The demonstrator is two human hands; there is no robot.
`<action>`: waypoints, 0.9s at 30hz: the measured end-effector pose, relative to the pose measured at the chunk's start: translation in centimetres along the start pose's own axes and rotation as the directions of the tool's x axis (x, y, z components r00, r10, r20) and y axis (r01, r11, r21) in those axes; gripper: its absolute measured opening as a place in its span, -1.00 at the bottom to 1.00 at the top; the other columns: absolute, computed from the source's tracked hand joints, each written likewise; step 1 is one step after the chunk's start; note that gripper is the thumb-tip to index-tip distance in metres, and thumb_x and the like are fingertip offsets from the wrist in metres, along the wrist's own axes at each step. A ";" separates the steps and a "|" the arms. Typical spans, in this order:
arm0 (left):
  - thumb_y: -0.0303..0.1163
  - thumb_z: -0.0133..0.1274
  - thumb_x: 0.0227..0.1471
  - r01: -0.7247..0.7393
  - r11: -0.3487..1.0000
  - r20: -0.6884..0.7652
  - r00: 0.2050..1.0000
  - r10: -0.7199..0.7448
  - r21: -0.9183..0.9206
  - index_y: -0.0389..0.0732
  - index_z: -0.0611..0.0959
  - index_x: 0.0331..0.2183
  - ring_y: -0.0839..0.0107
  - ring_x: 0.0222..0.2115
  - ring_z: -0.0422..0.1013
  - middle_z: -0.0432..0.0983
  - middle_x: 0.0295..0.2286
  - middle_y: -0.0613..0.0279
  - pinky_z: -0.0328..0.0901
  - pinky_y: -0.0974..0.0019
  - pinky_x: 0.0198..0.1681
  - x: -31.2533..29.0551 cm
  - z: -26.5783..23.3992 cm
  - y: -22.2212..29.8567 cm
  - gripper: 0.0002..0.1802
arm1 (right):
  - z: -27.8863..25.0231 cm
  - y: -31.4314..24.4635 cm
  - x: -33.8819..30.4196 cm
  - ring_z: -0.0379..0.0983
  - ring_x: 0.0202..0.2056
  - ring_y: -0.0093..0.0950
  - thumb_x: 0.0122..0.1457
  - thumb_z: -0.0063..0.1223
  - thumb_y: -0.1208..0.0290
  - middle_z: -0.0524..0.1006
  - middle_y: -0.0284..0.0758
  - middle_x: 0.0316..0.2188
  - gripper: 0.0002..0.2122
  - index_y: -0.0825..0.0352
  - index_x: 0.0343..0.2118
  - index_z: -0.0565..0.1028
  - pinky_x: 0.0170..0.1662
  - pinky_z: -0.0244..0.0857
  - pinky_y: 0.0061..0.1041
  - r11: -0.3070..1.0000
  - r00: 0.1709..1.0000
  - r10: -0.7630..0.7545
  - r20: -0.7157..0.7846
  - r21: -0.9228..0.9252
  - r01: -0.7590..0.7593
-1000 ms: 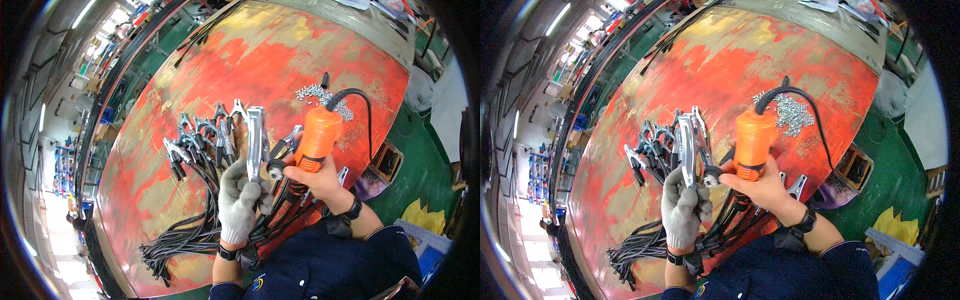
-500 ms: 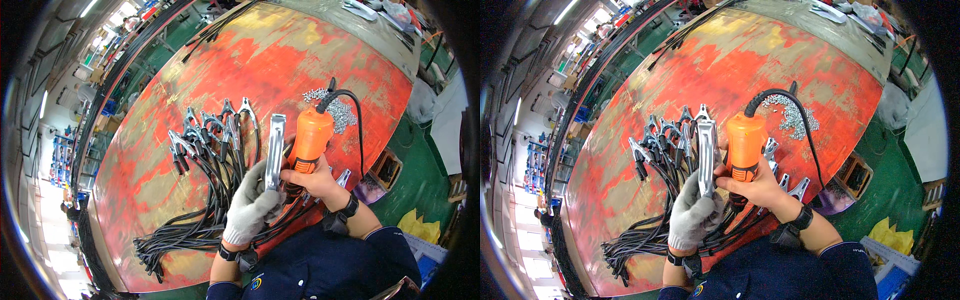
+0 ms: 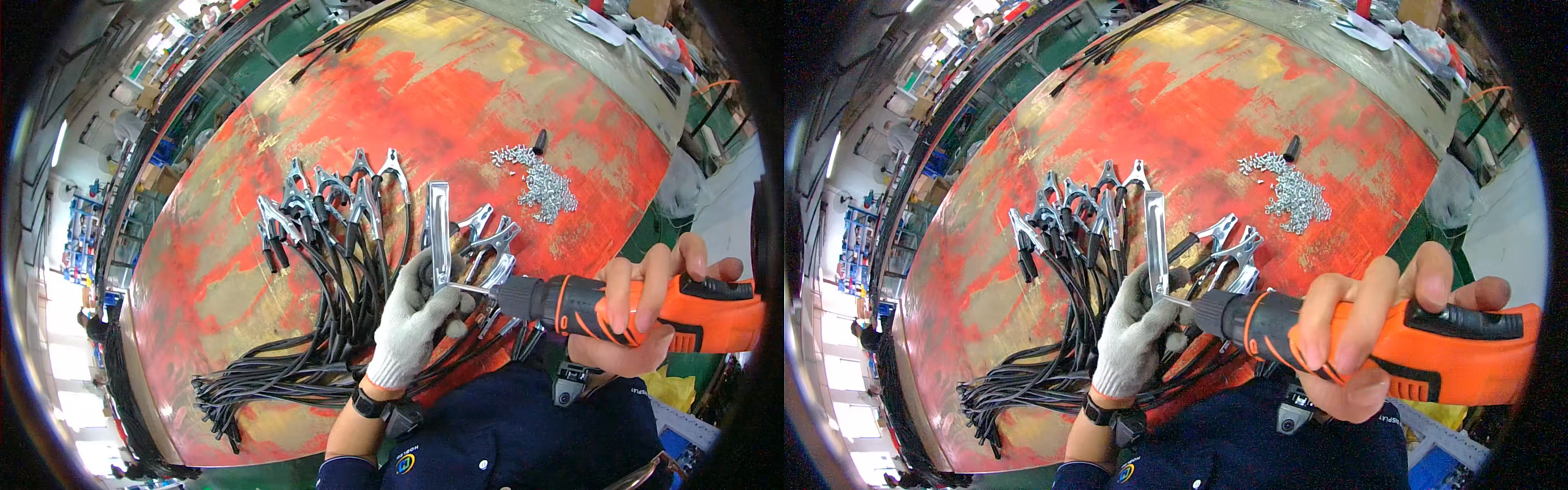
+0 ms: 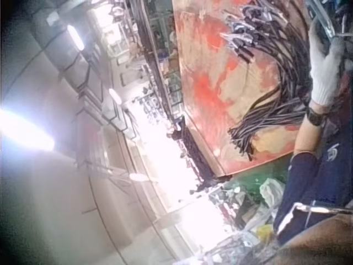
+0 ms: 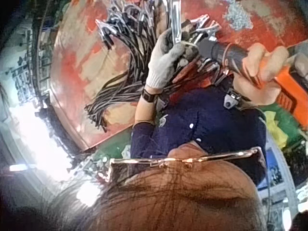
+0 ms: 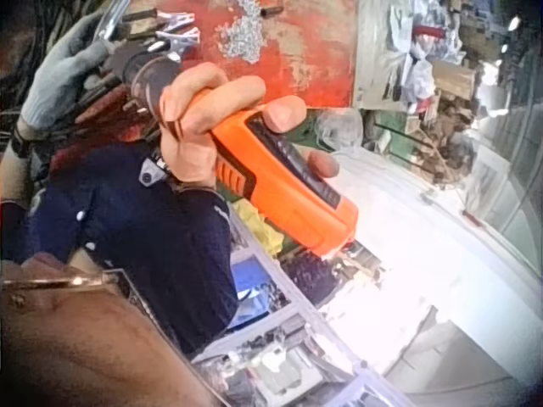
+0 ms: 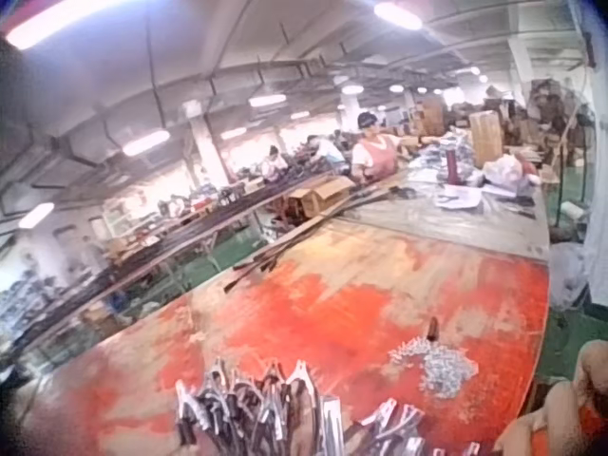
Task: Assembling metal alligator clamps by attaching nuts and screws using an electric screwdriver and sorting parts into bins.
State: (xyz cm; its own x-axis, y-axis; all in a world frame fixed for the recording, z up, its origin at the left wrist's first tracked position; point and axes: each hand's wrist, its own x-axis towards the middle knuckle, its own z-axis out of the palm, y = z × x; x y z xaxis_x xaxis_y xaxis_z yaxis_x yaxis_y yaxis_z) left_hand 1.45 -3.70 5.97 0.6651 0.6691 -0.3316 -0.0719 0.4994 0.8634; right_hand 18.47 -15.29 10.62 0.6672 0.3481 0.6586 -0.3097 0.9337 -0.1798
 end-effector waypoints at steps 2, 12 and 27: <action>-0.50 -0.02 0.05 0.022 1.000 0.026 0.999 -0.022 0.006 -0.39 0.18 0.10 0.49 -0.42 0.44 0.43 -0.20 0.07 0.31 0.55 -0.57 0.1 0.2 0.1 -0.40 | 0.0 0.1 -0.1 0.30 -0.60 -0.40 0.30 -0.55 -0.05 0.35 -0.30 -0.17 -0.56 -0.02 0.09 0.28 -0.59 0.19 -0.27 0.998 1.000 0.007 -0.011 -0.065 -0.007; -0.53 -0.03 0.07 0.037 0.999 -0.011 0.999 -0.037 -0.004 -0.42 0.19 0.09 0.52 -0.42 0.41 0.40 -0.28 0.13 0.33 0.55 -0.54 0.3 0.4 0.1 -0.44 | 0.7 2.5 -0.6 0.34 -0.51 -0.52 0.01 0.12 0.68 0.26 -0.34 -0.08 -0.20 -0.20 0.21 0.02 -0.60 0.26 -0.47 0.941 0.997 -0.058 -0.052 -0.336 0.038; -0.53 -0.05 0.08 0.005 0.996 -0.120 0.993 0.006 0.093 -0.37 0.25 0.05 0.55 -0.44 0.40 0.41 -0.30 0.17 0.33 0.54 -0.49 0.7 0.2 -0.3 -0.51 | -0.1 4.3 -1.5 0.20 -0.56 -0.60 -0.09 0.01 0.76 0.17 -0.36 -0.21 -0.15 -0.09 0.23 -0.04 -0.54 0.27 -0.58 0.878 0.981 -0.098 0.169 -0.449 0.165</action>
State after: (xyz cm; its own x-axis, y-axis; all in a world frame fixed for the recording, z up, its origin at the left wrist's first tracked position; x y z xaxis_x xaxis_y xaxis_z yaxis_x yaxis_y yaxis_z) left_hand 2.02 -3.50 5.54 0.5706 0.7333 -0.3696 0.0006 0.4497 0.8932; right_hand 16.22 -11.77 8.77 0.5703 0.2358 0.7869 0.1420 0.9152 -0.3772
